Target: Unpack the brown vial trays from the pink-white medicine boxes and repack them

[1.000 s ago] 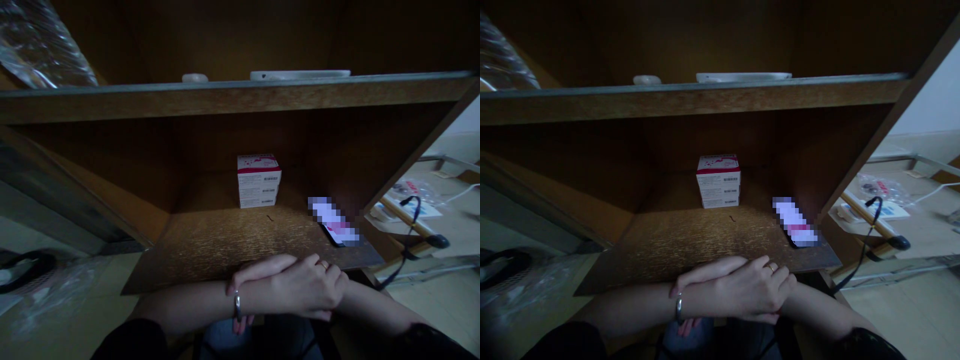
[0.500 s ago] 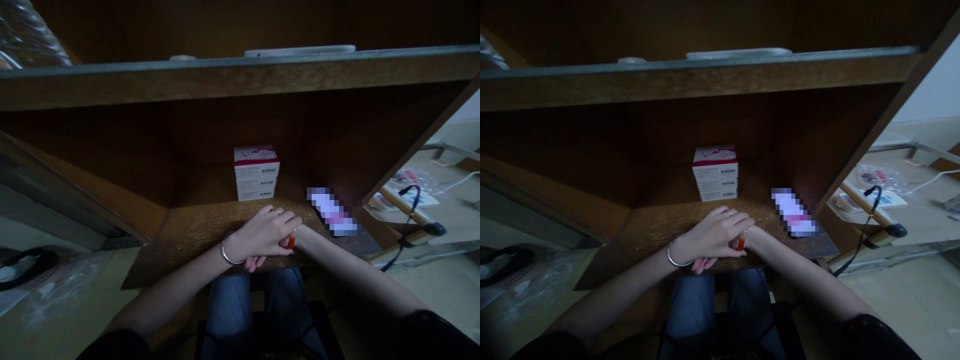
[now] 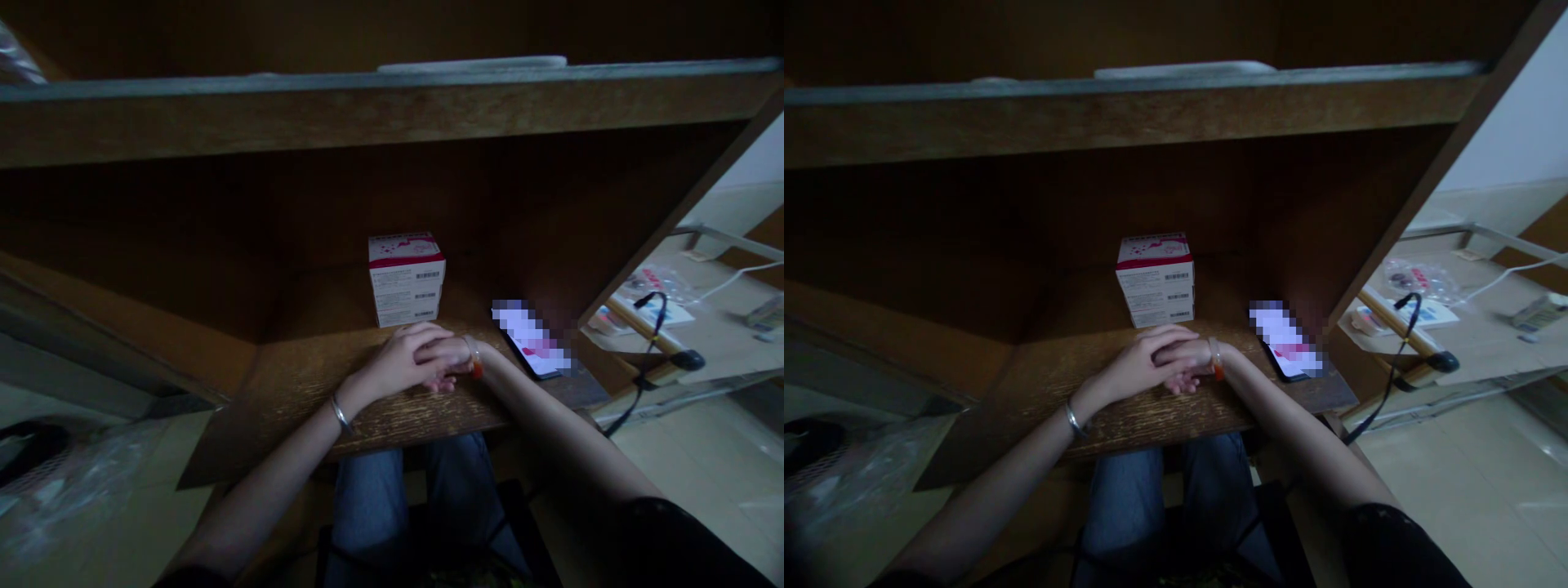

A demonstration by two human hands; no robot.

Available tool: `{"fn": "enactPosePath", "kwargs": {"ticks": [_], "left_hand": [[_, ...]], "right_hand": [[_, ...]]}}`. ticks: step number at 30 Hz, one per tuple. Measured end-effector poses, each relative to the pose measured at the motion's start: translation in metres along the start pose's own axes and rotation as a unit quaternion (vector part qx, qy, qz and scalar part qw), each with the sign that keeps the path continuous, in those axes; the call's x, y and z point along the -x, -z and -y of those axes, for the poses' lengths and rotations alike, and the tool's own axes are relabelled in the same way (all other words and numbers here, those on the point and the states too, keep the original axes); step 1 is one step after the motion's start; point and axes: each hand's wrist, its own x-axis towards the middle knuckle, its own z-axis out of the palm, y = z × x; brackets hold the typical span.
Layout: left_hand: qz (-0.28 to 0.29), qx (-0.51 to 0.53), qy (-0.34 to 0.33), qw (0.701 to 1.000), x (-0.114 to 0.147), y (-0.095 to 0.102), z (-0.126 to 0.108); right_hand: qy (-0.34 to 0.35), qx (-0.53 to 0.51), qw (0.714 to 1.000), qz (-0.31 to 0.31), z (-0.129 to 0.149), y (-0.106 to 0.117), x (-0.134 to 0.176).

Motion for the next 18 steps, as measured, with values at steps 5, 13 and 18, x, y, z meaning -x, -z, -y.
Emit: {"fn": "enactPosePath", "kwargs": {"ticks": [5,13,18], "left_hand": [[-0.332,0.064,0.091,0.937,-0.004,0.009,0.029],[-0.469,0.133,0.201,0.850,-0.012,0.023,0.070],[-0.410,0.208,0.249,0.853,-0.018,0.033,0.073]], "right_hand": [[-0.068,-0.068,0.995,-0.032,0.005,0.008,-0.003],[-0.079,-0.134,0.956,-0.250,0.006,0.018,-0.009],[-0.066,-0.157,0.928,-0.333,0.007,0.025,-0.015]]}}
